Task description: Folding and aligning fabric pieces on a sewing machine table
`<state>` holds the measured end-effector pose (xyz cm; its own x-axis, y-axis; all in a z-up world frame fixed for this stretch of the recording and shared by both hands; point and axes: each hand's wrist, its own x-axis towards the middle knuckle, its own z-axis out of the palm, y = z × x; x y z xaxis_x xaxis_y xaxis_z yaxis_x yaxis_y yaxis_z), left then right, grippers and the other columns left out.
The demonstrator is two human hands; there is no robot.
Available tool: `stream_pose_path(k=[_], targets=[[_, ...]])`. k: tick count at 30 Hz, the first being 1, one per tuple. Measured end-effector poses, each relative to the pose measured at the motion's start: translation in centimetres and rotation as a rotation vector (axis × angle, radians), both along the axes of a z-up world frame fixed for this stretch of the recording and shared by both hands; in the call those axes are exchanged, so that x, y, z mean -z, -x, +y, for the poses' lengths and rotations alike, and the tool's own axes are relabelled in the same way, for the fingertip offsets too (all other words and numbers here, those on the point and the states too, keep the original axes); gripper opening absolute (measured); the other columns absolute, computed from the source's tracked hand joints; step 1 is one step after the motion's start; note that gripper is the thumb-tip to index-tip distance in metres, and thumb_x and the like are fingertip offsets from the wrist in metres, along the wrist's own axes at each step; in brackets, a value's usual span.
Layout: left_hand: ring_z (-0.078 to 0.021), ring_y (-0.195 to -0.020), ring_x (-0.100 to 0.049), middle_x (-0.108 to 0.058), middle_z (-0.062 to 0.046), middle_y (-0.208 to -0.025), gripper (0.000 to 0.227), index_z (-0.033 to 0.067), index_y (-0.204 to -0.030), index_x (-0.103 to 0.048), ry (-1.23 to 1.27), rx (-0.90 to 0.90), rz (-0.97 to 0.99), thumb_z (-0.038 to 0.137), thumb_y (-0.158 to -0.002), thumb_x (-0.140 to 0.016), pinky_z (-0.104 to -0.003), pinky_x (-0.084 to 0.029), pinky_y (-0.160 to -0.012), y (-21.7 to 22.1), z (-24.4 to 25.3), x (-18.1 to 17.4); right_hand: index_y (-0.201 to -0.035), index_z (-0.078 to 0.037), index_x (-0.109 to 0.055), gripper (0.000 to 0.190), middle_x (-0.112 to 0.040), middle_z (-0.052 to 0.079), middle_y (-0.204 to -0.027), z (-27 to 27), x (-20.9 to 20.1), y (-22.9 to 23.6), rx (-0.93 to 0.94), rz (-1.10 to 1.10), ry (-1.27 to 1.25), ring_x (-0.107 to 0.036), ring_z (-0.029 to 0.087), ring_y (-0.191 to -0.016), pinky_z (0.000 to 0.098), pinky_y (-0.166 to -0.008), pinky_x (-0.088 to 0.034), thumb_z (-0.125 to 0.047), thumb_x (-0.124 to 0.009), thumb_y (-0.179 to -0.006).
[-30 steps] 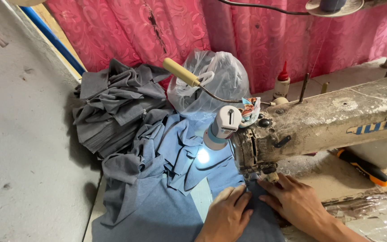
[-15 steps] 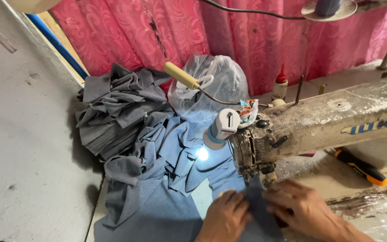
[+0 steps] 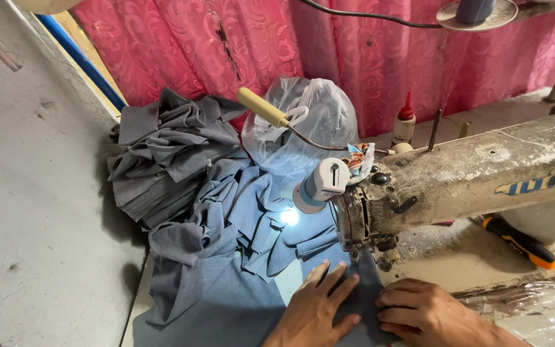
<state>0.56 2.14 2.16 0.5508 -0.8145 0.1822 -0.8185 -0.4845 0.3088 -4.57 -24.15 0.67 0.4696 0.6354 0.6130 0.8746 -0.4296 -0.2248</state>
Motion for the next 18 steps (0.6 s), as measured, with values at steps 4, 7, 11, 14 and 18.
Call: stream_pose_path(k=[4, 7, 11, 14, 18], targets=[[-0.0493, -0.148, -0.025, -0.034, -0.018, -0.163, 0.069, 0.0012, -0.152, -0.043, -0.003, -0.016, 0.101, 0.04, -0.098, -0.062, -0.062, -0.032, -0.11, -0.5, 0.0, -1.2, -0.092, -0.012, -0.076, 0.02, -0.074, 0.008, -0.107, 0.0, 0.4, -0.4, 0.031, 0.014, 0.031, -0.073, 0.027, -0.094, 0.041, -0.081, -0.059, -0.025, -0.063, -0.101], [-0.0442, -0.15, -0.023, -0.029, -0.014, -0.167, 0.072, 0.0072, -0.154, -0.039, -0.113, -0.088, 0.133, 0.044, -0.096, -0.062, -0.057, -0.033, -0.11, -1.3, -0.4, -2.0, -0.093, -0.012, -0.076, 0.014, -0.077, 0.005, -0.105, 0.0, 1.7, -0.8, 0.092, -0.022, 0.002, -0.073, 0.028, -0.092, 0.0417, -0.084, -0.06, -0.025, -0.071, -0.097], [-0.0425, -0.149, -0.023, -0.022, -0.004, -0.171, 0.072, 0.0149, -0.157, -0.034, -0.216, -0.175, 0.261, 0.043, -0.097, -0.061, -0.065, -0.032, -0.111, -1.8, -1.2, -5.2, -0.092, -0.012, -0.076, 0.015, -0.077, 0.003, -0.104, -0.1, 1.8, -0.9, 0.121, -0.043, 0.02, -0.073, 0.025, -0.094, 0.0392, -0.088, -0.059, -0.026, -0.072, -0.096], [-0.0402, -0.142, -0.03, -0.023, -0.008, -0.169, 0.078, 0.0124, -0.16, -0.027, -0.32, -0.189, 0.261, 0.044, -0.097, -0.06, -0.058, -0.029, -0.113, -3.0, -1.5, -5.3, -0.101, -0.013, -0.076, 0.017, -0.079, 0.0, -0.105, -0.3, 2.7, -1.4, 0.217, -0.073, 0.052, -0.073, 0.021, -0.098, 0.0384, -0.096, -0.056, -0.028, -0.07, -0.095], [-0.041, -0.139, -0.033, -0.016, -0.011, -0.17, 0.066, 0.0198, -0.159, -0.032, -0.37, -0.211, 0.275, 0.047, -0.1, -0.048, -0.059, -0.032, -0.113, -3.7, -1.7, -6.6, -0.103, -0.015, -0.077, 0.02, -0.078, 0.002, -0.112, -0.3, 3.2, -2.0, 0.331, -0.085, 0.081, -0.071, 0.023, -0.104, 0.0395, -0.098, -0.054, -0.031, -0.068, -0.095]])
